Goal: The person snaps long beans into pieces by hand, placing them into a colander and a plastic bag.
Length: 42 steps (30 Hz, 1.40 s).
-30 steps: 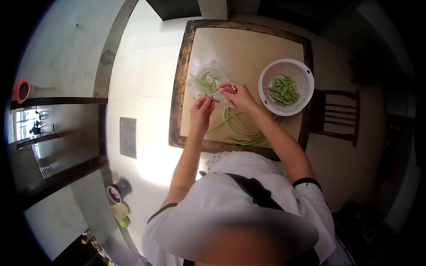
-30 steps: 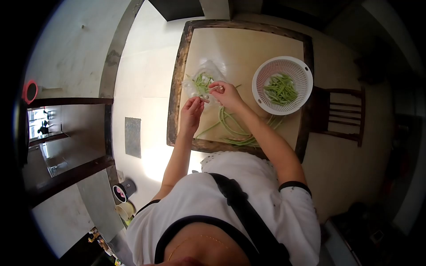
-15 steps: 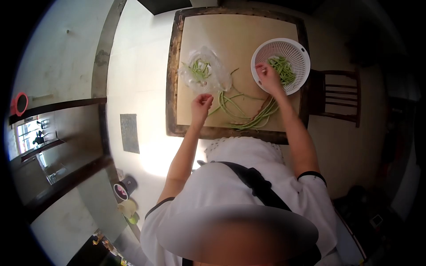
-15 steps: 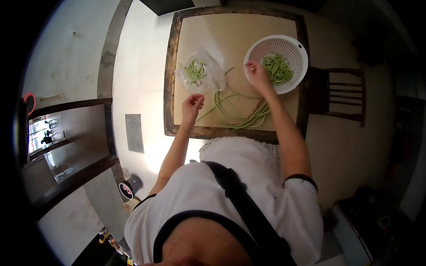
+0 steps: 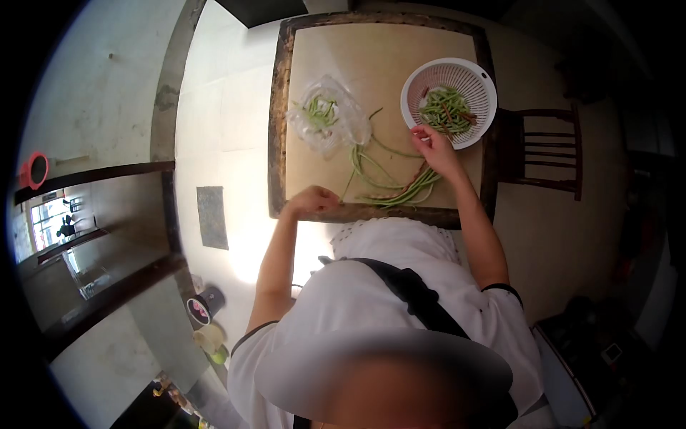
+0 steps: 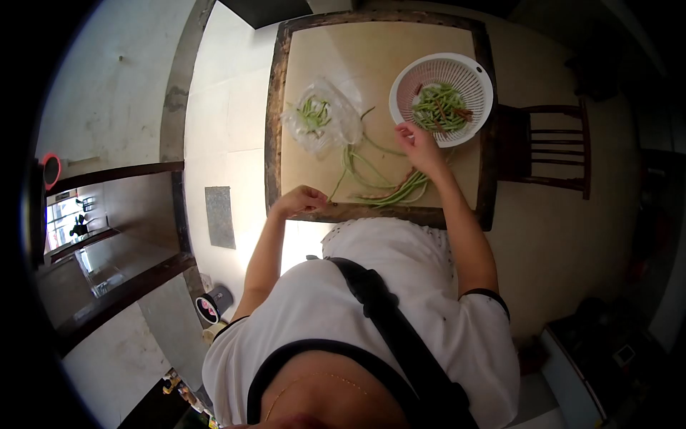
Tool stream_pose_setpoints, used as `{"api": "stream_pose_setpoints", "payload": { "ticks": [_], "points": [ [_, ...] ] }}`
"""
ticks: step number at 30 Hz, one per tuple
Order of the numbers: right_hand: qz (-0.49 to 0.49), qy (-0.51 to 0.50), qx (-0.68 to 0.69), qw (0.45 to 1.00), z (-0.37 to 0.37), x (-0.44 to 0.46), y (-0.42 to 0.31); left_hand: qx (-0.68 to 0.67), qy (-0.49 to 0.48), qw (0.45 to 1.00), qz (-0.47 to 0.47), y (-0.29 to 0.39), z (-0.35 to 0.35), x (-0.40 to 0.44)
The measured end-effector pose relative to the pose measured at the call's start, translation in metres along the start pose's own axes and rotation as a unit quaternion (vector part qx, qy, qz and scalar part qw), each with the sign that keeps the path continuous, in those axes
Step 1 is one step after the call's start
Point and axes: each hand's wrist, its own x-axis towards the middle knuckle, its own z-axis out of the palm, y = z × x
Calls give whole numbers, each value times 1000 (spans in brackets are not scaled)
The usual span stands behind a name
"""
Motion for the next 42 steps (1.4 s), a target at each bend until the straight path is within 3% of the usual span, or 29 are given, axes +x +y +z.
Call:
{"api": "stream_pose_setpoints", "payload": {
  "ticks": [1,2,3,4,6,8,12,14,17,18,19,20,21,22,23,25,27,32,34,36,38,39,41,42],
  "points": [
    [-1,-2,2,1000,5,-6,-8,-153,-109,982,26,23,-10,-21],
    [51,-61,51,996,10,-12,-21,-301,-212,928,53,40,-18,-38],
    [103,-121,97,982,15,-18,-30,-304,-208,928,52,51,-21,-47],
    [101,-127,97,982,21,-22,-36,-355,-171,914,99,62,-20,-52],
    [117,-248,169,947,32,-30,-46,-406,-127,893,149,97,-14,-67],
    [97,-259,213,937,42,-40,-66,-555,-63,808,187,136,-3,-78],
    [51,-224,273,934,51,-48,-94,-519,-52,807,276,150,3,-66],
    [40,-193,274,941,57,-48,-99,-470,32,835,285,156,6,-63],
    [13,-145,168,975,65,-46,-98,-418,109,847,309,159,10,-63],
    [-59,-104,47,992,66,-45,-97,-420,111,845,311,158,9,-63],
    [-131,-61,-74,987,68,-43,-97,-420,105,843,318,156,8,-62],
    [-134,-66,-76,986,69,-42,-100,-421,100,841,325,153,7,-63],
    [-209,-43,-119,970,72,-41,-105,-423,104,839,326,151,4,-65],
    [-283,-19,-162,945,74,-38,-109,-528,31,800,284,149,0,-69],
    [-286,-23,-163,944,76,-35,-113,-622,-45,745,237,147,-4,-72],
    [-340,29,-173,924,79,-27,-118,-641,-60,729,231,139,-7,-73],
    [-356,22,-199,913,83,-21,-120,-659,-75,713,226,133,-10,-71],
    [-366,21,-225,903,91,-15,-122,-547,84,783,284,126,-8,-61],
    [-347,-6,-293,891,88,-9,-115,-550,102,778,286,131,-5,-62],
    [-361,-3,-274,892,89,-4,-113,-552,121,773,288,130,-7,-61],
    [-374,-1,-255,892,88,2,-114,-657,1,714,241,123,-12,-58],
    [-392,-3,-240,888,88,4,-115,-658,1,714,241,123,-13,-59],
    [-411,-6,-224,884,89,6,-120,-765,-205,580,189,122,-13,-63],
    [-393,0,-151,907,92,5,-123,-767,-204,578,187,123,-13,-65]
  ]
}}
